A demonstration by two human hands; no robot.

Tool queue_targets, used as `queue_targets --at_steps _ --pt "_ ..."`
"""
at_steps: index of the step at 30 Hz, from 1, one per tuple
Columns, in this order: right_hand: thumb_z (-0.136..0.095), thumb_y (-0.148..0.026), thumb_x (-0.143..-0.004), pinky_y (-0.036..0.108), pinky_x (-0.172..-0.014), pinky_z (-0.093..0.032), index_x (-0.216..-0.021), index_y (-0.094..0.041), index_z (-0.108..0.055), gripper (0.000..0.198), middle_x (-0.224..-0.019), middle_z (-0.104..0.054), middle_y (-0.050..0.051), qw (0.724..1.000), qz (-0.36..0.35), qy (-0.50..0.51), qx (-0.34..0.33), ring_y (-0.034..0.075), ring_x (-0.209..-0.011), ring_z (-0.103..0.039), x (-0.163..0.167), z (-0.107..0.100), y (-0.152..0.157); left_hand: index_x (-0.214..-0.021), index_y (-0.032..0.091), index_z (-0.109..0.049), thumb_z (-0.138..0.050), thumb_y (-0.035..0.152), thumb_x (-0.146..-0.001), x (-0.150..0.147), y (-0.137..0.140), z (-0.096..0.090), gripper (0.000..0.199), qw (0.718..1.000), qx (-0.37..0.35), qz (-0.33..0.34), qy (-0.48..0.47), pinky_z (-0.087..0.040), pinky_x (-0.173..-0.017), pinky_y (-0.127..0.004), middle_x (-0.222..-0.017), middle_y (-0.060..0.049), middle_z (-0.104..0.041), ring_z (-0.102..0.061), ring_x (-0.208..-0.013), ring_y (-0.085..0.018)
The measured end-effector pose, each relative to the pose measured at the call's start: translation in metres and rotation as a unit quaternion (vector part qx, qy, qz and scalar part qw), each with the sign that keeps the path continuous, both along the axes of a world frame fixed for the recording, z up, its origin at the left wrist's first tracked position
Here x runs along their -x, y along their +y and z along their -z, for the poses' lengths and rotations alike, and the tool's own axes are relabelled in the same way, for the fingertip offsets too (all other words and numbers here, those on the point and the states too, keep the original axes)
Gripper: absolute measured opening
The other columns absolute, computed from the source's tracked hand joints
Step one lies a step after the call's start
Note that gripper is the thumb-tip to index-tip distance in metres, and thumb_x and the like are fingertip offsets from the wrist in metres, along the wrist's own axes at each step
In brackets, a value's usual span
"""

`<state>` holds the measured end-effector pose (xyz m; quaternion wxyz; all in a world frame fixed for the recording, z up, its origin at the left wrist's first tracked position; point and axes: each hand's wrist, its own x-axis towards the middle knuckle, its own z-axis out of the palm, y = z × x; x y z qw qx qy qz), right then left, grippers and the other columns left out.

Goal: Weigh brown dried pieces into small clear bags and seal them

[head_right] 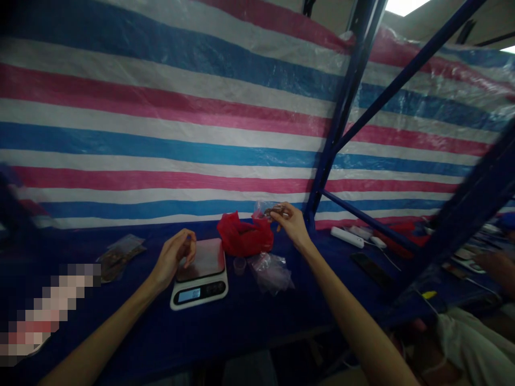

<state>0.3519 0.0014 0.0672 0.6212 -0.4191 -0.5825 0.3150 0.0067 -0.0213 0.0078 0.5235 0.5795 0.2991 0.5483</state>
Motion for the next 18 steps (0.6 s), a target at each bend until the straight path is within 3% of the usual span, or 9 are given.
queue_targets --at_steps 4,7,9,13,18 --pt "-0.079 -0.037 -0.079 0.028 -0.057 -0.051 -0.093 -0.018 -0.07 0.025 -0.083 -0.075 0.005 0.978 -0.048 -0.202 -0.028 0.021 -0.073 -0.07 0.004 -0.012 0.014 -0.094 0.02 -0.056 -0.049 0.051 -0.1 0.005 0.003 0.002 0.033 1.0 0.003 -0.006 -0.003 -0.036 -0.044 -0.019 -0.056 0.006 -0.051 -0.045 -0.045 -0.009" --pt "-0.073 -0.025 -0.083 0.029 -0.072 -0.05 -0.093 -0.018 -0.074 0.012 -0.087 -0.077 0.005 0.919 -0.107 -0.379 -0.026 0.02 -0.08 -0.07 0.013 -0.028 0.025 -0.095 0.02 -0.055 -0.048 0.051 -0.1 0.005 0.006 0.004 0.033 1.0 0.005 -0.006 0.001 -0.036 -0.043 -0.019 -0.055 0.006 -0.051 -0.044 -0.044 -0.01" --pt "-0.071 -0.018 -0.083 0.028 -0.072 -0.047 -0.094 -0.018 -0.074 0.011 -0.086 -0.078 0.005 0.873 -0.152 -0.464 -0.004 0.019 -0.08 -0.07 0.02 -0.038 0.032 -0.096 0.02 -0.056 -0.048 0.051 -0.1 0.006 0.007 0.004 0.032 1.0 0.006 -0.008 0.003 -0.036 -0.042 -0.02 -0.055 0.006 -0.051 -0.044 -0.043 -0.01" --pt "-0.072 -0.013 -0.081 0.025 -0.066 -0.043 -0.093 -0.017 -0.073 0.013 -0.089 -0.078 0.005 0.808 -0.188 -0.558 -0.003 0.017 -0.076 -0.068 0.035 -0.053 0.041 -0.097 0.019 -0.056 -0.049 0.049 -0.1 0.008 0.007 0.003 0.031 1.0 0.005 -0.012 0.001 -0.035 -0.041 -0.02 -0.056 0.006 -0.051 -0.046 -0.043 -0.01" --pt "-0.067 -0.003 -0.077 0.024 -0.062 -0.04 -0.088 -0.014 -0.074 0.017 -0.08 -0.075 0.004 0.778 -0.197 -0.597 0.008 0.015 -0.07 -0.066 0.044 -0.058 0.047 -0.098 0.019 -0.056 -0.047 0.047 -0.101 0.009 0.006 0.001 0.029 1.0 0.005 -0.014 -0.002 -0.035 -0.042 -0.02 -0.054 0.006 -0.051 -0.046 -0.043 -0.01"
